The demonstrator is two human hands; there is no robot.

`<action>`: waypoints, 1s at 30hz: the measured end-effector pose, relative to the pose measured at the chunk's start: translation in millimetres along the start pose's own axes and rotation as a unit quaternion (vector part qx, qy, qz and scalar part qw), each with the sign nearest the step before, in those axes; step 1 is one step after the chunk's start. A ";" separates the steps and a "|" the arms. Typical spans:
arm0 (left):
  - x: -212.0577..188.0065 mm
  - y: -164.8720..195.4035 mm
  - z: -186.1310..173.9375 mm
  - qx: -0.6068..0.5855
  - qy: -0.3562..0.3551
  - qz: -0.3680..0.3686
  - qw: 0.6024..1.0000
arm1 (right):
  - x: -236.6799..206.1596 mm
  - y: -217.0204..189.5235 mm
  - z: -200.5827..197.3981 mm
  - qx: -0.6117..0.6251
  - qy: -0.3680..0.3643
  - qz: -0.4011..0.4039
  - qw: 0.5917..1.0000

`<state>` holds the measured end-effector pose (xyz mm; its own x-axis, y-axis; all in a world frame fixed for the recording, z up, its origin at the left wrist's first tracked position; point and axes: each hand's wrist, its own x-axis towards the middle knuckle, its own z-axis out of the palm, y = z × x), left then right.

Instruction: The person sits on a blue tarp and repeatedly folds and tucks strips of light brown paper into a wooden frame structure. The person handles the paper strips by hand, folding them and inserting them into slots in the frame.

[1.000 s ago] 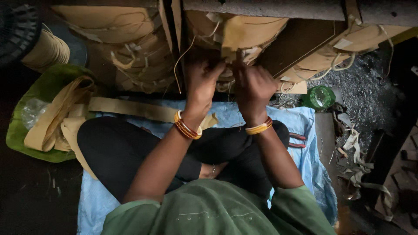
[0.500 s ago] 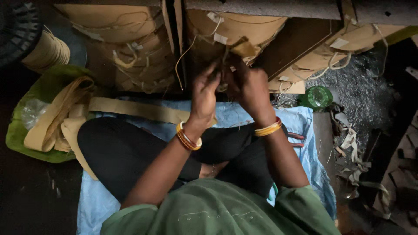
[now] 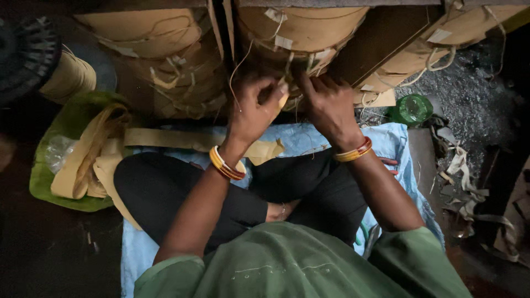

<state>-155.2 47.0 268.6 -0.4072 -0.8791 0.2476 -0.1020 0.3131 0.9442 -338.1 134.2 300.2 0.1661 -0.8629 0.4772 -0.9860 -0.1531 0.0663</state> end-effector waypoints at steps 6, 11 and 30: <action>19.1 1.9 7.8 -0.124 -0.103 -0.047 0.986 | 4.3 -1.2 -1.1 0.007 0.059 -0.013 0.998; 19.9 -6.9 17.6 -0.388 -0.027 -0.203 0.898 | 8.7 -2.4 5.4 0.135 0.070 0.057 0.987; 17.4 22.7 63.1 -0.211 0.118 -0.004 0.970 | 1.7 -25.0 -2.3 0.088 0.164 0.130 0.974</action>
<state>-221.8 61.5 280.6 -0.1841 -0.9541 0.2364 0.2976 0.1751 0.9385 -313.2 137.7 301.3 -0.1312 -0.6874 0.7143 -0.9712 -0.0553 -0.2316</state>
